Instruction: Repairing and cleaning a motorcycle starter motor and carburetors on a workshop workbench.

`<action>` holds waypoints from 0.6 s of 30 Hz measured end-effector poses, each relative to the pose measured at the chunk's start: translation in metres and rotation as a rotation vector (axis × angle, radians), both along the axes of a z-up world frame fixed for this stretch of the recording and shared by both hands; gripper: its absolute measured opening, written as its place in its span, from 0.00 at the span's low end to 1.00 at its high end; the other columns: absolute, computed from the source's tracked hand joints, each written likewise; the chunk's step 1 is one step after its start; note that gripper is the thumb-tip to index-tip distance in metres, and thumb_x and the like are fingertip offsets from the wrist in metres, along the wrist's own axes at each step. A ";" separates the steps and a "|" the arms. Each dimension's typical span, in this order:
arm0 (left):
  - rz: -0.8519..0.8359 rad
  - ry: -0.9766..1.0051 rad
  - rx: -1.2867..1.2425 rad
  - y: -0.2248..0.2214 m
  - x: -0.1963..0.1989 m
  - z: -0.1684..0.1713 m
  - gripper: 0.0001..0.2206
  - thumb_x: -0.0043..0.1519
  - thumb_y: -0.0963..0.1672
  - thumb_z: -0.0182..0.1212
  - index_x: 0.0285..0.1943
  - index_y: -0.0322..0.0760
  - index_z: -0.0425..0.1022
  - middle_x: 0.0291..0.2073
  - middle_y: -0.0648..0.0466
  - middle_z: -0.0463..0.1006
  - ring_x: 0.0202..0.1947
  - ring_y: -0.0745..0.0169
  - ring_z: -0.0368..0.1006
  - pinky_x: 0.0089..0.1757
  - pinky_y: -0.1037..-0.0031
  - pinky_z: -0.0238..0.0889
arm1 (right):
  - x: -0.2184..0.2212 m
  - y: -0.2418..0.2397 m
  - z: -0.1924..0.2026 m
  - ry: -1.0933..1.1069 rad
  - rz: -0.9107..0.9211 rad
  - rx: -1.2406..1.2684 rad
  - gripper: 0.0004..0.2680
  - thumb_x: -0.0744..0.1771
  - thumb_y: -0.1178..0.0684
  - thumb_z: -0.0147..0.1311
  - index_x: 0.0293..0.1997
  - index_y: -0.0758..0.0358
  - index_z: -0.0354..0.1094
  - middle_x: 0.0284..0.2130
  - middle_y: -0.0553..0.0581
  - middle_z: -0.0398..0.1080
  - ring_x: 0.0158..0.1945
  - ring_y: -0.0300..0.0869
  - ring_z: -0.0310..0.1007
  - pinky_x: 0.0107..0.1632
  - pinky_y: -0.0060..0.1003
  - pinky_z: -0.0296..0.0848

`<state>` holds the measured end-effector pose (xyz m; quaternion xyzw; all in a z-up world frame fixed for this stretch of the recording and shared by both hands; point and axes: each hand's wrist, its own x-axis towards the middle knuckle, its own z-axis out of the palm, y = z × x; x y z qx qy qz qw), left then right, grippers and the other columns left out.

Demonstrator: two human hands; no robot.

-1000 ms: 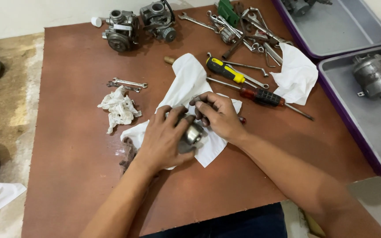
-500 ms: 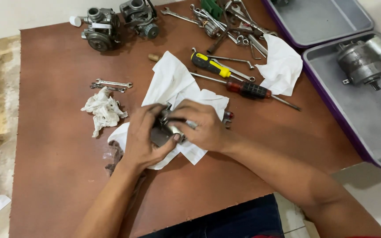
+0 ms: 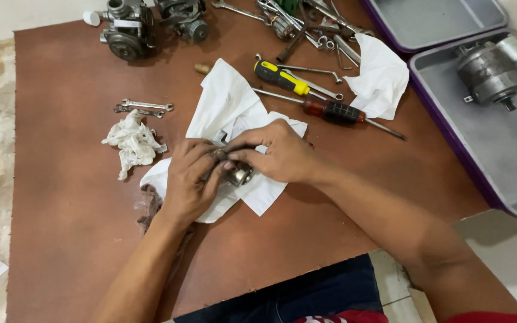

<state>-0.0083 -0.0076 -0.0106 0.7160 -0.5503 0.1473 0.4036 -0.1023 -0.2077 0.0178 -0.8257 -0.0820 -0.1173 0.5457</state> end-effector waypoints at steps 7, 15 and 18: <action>0.054 0.140 -0.121 0.000 0.003 -0.015 0.04 0.66 0.39 0.65 0.39 0.30 0.79 0.37 0.47 0.80 0.41 0.53 0.75 0.42 0.64 0.66 | -0.005 -0.034 0.029 -0.101 -0.033 -0.327 0.09 0.66 0.53 0.62 0.49 0.63 0.78 0.43 0.58 0.80 0.40 0.41 0.83 0.44 0.34 0.80; 0.079 0.149 -0.152 0.000 -0.001 -0.005 0.04 0.65 0.38 0.65 0.37 0.28 0.78 0.35 0.46 0.80 0.37 0.53 0.74 0.39 0.65 0.65 | -0.016 -0.057 0.003 0.151 -0.262 -0.961 0.07 0.64 0.49 0.60 0.34 0.61 0.74 0.33 0.59 0.76 0.41 0.57 0.76 0.41 0.54 0.73; 0.089 0.155 -0.138 0.001 0.000 -0.004 0.03 0.65 0.38 0.65 0.38 0.28 0.79 0.34 0.46 0.79 0.36 0.52 0.73 0.40 0.64 0.65 | -0.025 -0.034 0.002 -0.011 -0.307 -0.898 0.04 0.65 0.52 0.58 0.35 0.60 0.74 0.34 0.59 0.73 0.38 0.55 0.75 0.39 0.51 0.73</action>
